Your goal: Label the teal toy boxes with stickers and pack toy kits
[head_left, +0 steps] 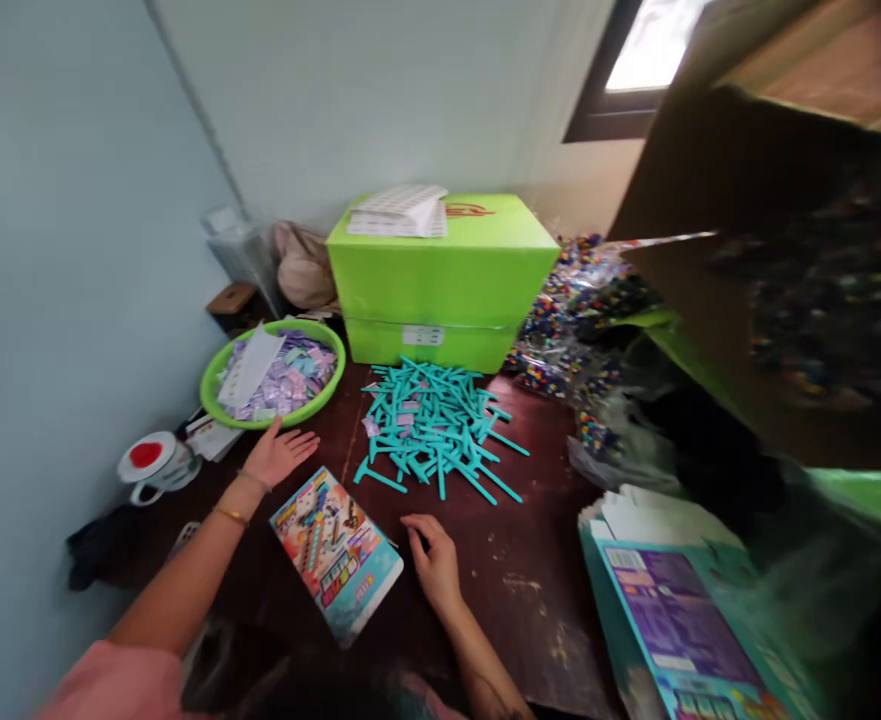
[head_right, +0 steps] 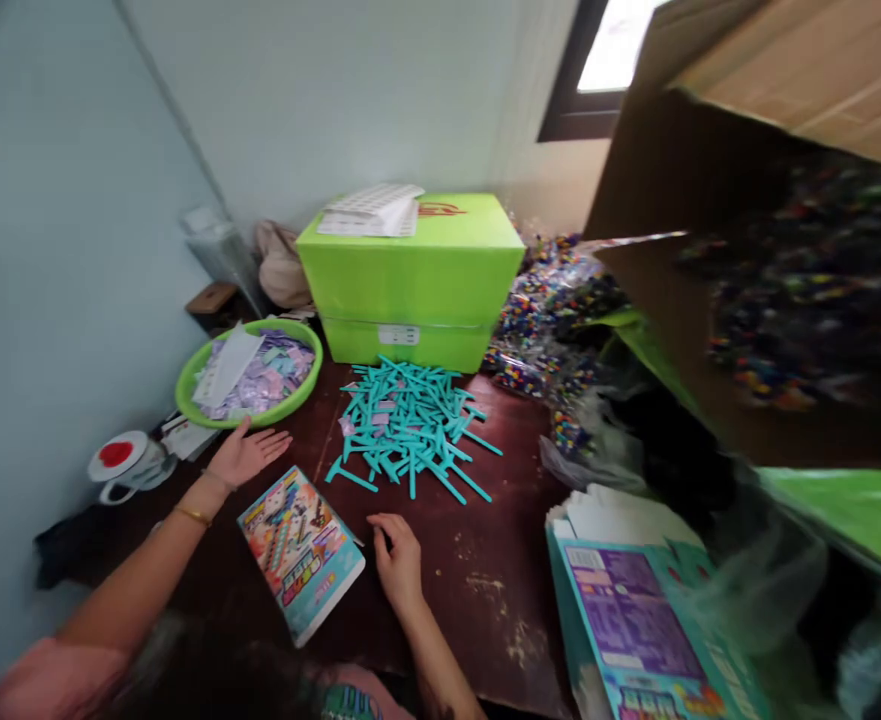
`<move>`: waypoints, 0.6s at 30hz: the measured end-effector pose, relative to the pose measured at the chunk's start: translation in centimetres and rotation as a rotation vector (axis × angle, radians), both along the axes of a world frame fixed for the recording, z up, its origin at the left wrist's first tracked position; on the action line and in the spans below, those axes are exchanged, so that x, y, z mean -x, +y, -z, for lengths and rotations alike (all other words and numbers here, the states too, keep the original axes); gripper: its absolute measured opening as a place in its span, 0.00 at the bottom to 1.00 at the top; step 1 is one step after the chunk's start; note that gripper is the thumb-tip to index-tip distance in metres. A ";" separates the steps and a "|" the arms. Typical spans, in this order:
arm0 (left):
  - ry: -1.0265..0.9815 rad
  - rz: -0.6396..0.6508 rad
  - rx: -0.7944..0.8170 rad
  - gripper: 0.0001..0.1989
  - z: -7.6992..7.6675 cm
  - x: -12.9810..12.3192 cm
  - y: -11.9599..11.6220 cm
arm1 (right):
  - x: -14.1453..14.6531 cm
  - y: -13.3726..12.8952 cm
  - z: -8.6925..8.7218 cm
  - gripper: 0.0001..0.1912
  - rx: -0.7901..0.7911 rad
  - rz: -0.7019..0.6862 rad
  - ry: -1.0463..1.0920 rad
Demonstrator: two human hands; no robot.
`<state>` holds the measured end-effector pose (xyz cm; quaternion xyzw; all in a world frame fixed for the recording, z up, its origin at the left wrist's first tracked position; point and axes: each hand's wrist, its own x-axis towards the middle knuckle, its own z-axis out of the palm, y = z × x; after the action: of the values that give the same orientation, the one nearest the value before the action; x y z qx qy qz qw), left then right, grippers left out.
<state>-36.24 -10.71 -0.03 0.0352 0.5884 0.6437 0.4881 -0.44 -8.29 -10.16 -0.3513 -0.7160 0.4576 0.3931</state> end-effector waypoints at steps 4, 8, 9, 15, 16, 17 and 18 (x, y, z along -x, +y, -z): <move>-0.208 -0.261 -0.015 0.24 -1.0 2.9 0.6 | -0.1 0.0 0.4 0.14 0.003 -0.013 -0.020; -0.258 -0.301 -0.042 0.19 -0.5 1.7 2.6 | -0.3 -0.2 0.7 0.17 -0.017 -0.017 -0.042; -0.274 -0.292 -0.044 0.18 -0.1 0.9 2.6 | -0.3 -0.2 0.8 0.17 -0.025 -0.018 -0.049; -0.342 -0.195 -0.074 0.15 2.5 -2.9 -0.8 | -0.4 -0.1 1.2 0.19 -0.093 -0.024 -0.101; -0.349 -0.178 -0.071 0.15 2.7 -3.0 -1.5 | -0.4 0.0 1.2 0.19 -0.102 -0.024 -0.112; -0.354 -0.162 -0.064 0.14 2.9 -2.9 -2.1 | -0.4 0.0 1.2 0.20 -0.110 -0.025 -0.124; -0.358 -0.145 -0.053 0.14 2.9 -2.7 -2.7 | -0.4 0.0 1.2 0.20 -0.117 -0.026 -0.135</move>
<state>-33.52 -13.38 -2.92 -0.1093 0.4759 0.6884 0.5363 -0.04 -8.31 -11.41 -0.3487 -0.7708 0.3953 0.3577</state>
